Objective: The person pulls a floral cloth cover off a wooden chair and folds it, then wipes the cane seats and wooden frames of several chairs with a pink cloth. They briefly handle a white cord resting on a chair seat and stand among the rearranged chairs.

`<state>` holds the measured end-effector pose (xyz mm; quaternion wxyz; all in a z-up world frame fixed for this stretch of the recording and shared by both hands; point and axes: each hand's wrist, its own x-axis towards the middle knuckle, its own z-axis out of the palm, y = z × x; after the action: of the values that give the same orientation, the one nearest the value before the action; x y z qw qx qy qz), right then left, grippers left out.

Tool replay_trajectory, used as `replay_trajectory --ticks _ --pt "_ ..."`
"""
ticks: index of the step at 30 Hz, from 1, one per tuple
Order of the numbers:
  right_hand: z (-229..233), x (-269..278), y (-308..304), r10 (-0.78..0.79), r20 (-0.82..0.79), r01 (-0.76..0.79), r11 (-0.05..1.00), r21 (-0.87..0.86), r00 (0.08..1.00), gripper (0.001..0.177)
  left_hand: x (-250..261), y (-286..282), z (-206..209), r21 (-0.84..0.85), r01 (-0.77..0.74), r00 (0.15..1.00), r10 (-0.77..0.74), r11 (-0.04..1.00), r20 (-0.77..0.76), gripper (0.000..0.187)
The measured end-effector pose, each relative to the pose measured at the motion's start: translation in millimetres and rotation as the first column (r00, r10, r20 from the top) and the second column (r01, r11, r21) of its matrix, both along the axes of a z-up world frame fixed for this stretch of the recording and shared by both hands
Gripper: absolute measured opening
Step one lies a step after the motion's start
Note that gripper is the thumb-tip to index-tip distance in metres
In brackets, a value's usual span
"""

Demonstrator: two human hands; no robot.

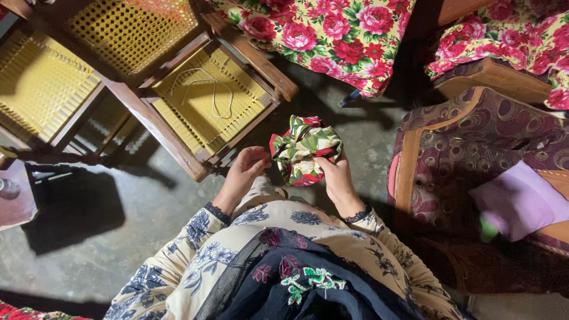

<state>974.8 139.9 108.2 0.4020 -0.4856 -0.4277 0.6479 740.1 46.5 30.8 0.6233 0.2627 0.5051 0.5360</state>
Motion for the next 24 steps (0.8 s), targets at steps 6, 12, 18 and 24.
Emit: replay_trajectory --ticks 6,12,18,24 --pt "-4.3 13.4 56.4 -0.075 -0.047 0.075 0.997 0.004 0.996 0.051 1.2 41.1 -15.5 0.001 0.012 1.0 -0.012 1.0 -0.016 0.031" --pt "-10.6 8.9 114.9 -0.12 -0.056 0.121 0.992 0.023 0.991 0.054 -6.8 115.2 -33.5 0.027 0.046 0.998 -0.047 0.999 0.049 0.029" --pt "-1.7 2.8 183.3 -0.177 -0.093 0.181 0.983 0.037 0.98 0.063 -8.1 189.9 -23.6 0.059 0.127 0.99 -0.13 0.99 0.05 0.025" --pt "-0.4 9.6 249.4 -0.241 -0.048 0.244 0.966 0.088 0.969 0.069 -13.4 222.3 -12.7 0.055 0.165 0.984 -0.161 0.985 -0.071 0.021"
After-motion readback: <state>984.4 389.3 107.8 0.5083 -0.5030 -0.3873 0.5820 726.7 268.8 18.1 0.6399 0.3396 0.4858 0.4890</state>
